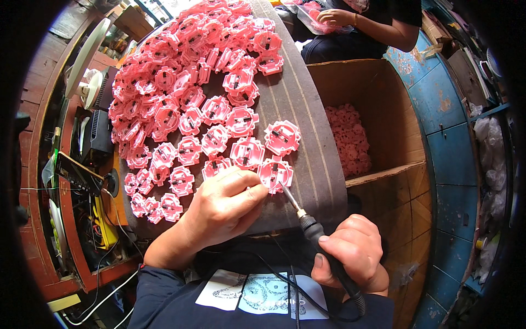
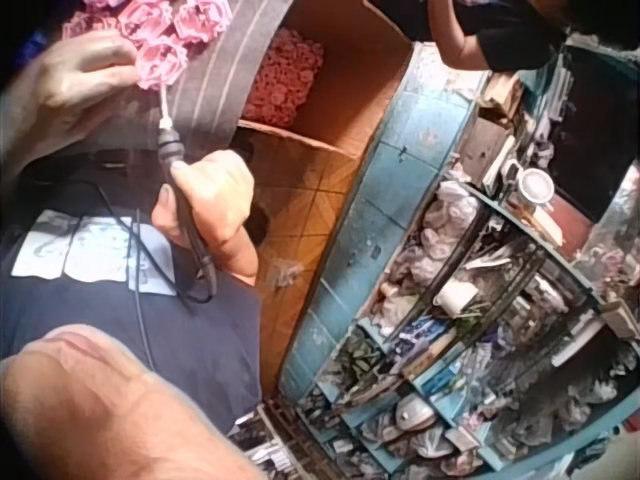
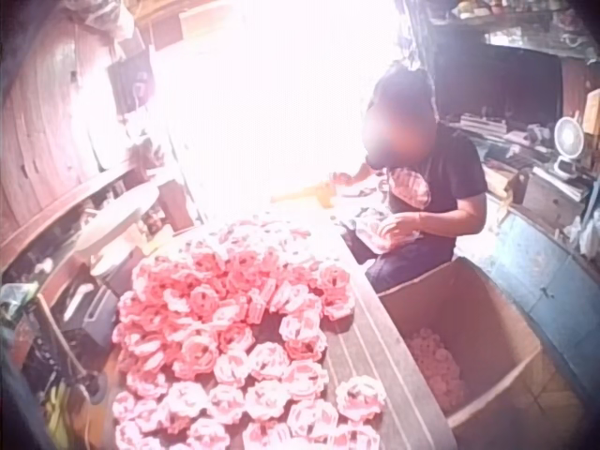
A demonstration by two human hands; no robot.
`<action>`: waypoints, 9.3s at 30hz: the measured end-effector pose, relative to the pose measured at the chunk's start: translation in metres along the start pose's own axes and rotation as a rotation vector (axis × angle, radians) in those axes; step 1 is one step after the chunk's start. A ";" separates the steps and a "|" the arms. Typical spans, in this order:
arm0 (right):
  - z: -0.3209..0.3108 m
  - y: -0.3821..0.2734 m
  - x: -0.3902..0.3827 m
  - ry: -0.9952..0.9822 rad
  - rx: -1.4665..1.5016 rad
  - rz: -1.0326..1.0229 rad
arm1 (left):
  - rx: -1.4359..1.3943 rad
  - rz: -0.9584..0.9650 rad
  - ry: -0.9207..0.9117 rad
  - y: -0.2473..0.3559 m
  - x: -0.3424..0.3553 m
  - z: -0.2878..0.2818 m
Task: The person uses a soldering iron to apply heat to small pink plastic components on a workbench. They pick up individual parts, apply the soldering iron to specific points, and place the finished pieces back on the table. A second person is visible in the background performing similar work.
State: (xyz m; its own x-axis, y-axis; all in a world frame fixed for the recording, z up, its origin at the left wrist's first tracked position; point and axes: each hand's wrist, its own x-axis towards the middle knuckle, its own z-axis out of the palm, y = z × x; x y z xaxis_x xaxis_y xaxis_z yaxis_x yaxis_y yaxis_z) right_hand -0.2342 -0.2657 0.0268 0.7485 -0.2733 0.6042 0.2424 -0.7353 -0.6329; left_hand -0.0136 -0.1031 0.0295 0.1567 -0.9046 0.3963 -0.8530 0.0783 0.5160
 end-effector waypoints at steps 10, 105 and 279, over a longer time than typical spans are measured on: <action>0.001 0.003 -0.002 0.002 0.016 -0.018 | 0.012 -0.008 0.008 0.001 -0.001 -0.001; 0.035 -0.045 0.006 0.089 -0.092 -0.048 | 0.102 0.041 0.346 -0.003 -0.080 -0.007; 0.059 -0.051 0.035 -0.301 0.090 -0.104 | 0.039 -0.167 0.251 -0.007 -0.104 -0.042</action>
State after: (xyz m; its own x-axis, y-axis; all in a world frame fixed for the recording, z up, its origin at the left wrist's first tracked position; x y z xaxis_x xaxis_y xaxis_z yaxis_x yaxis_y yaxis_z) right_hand -0.1835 -0.2014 0.0515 0.8625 0.0052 0.5061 0.3702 -0.6884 -0.6238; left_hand -0.0032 0.0080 0.0165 0.4107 -0.7716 0.4858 -0.8226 -0.0837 0.5624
